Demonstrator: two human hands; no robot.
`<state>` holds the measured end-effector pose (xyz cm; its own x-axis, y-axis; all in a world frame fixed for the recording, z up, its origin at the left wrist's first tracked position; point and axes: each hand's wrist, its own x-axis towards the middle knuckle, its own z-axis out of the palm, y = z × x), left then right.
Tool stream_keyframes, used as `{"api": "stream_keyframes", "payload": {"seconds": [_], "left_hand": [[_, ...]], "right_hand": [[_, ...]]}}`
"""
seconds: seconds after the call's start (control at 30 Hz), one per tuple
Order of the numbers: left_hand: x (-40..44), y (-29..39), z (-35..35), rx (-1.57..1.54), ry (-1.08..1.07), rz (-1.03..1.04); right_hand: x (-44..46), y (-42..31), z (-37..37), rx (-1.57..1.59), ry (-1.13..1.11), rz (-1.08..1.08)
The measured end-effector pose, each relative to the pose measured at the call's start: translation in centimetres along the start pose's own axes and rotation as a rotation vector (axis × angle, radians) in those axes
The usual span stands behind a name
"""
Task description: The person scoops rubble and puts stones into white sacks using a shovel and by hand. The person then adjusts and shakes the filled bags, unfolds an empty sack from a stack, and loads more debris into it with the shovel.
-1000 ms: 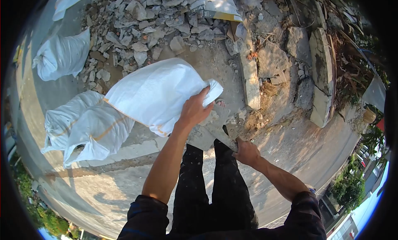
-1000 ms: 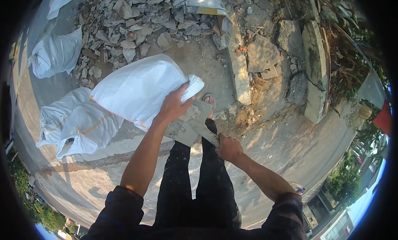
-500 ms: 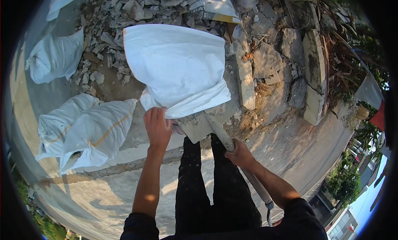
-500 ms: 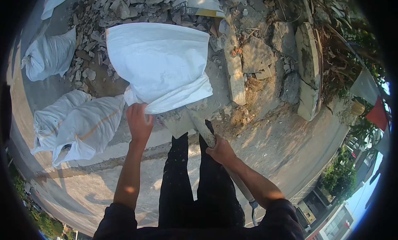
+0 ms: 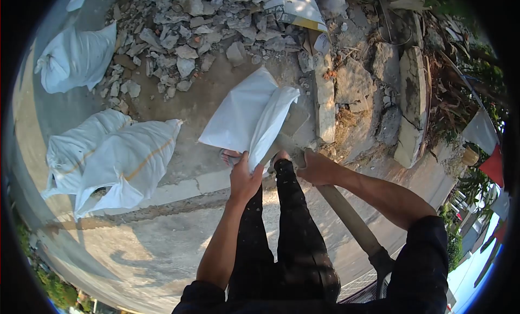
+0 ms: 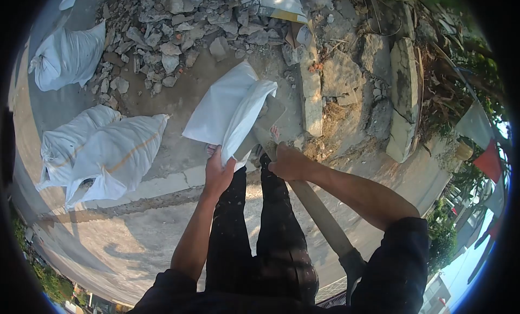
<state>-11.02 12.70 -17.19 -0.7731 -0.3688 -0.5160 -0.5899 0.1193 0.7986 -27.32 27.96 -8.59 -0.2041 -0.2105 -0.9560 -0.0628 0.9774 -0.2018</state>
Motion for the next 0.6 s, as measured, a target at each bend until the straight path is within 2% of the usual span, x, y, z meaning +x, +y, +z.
{"api": "stream_keyframes", "payload": {"seconds": [0.03,0.07,0.13,0.17,0.3,0.33,0.4,0.43,0.5,0.57,0.6], "left_hand": [[0.9,0.3,-0.1,0.056,0.000,0.012],[1.6,-0.6,0.8,0.137,0.077,0.082],[2.9,-1.5,1.4,0.016,-0.019,-0.037],[3.1,-1.8,1.9,0.018,0.004,0.012],[2.5,-4.3,3.3,-0.085,0.143,-0.019],[2.1,-5.5,3.7,-0.019,0.079,-0.120],[1.4,-6.7,4.6,-0.007,0.159,-0.139],[1.2,-5.9,4.3,-0.019,0.161,-0.220],[1.7,-7.5,4.8,0.072,0.279,-0.137],[3.6,-8.3,5.1,0.129,0.351,-0.063],[5.0,-9.8,5.6,0.026,0.375,-0.246]], "right_hand": [[1.0,0.0,0.0,-0.186,0.023,-0.054],[1.6,0.2,0.3,-0.180,0.049,-0.028],[3.1,0.6,0.5,-0.387,-0.034,-0.001],[3.3,0.7,0.6,-0.387,-0.053,0.073],[2.7,0.2,1.2,-0.494,0.034,0.082],[2.2,0.0,1.5,-0.495,0.012,0.057],[1.5,0.2,1.9,-0.667,0.153,0.048],[1.1,0.2,2.3,-0.658,0.139,0.028],[0.2,0.6,2.3,-0.818,0.302,0.041],[-0.6,0.9,1.5,-0.813,0.289,-0.014],[-0.7,1.1,0.8,-0.820,0.275,-0.065]]}}
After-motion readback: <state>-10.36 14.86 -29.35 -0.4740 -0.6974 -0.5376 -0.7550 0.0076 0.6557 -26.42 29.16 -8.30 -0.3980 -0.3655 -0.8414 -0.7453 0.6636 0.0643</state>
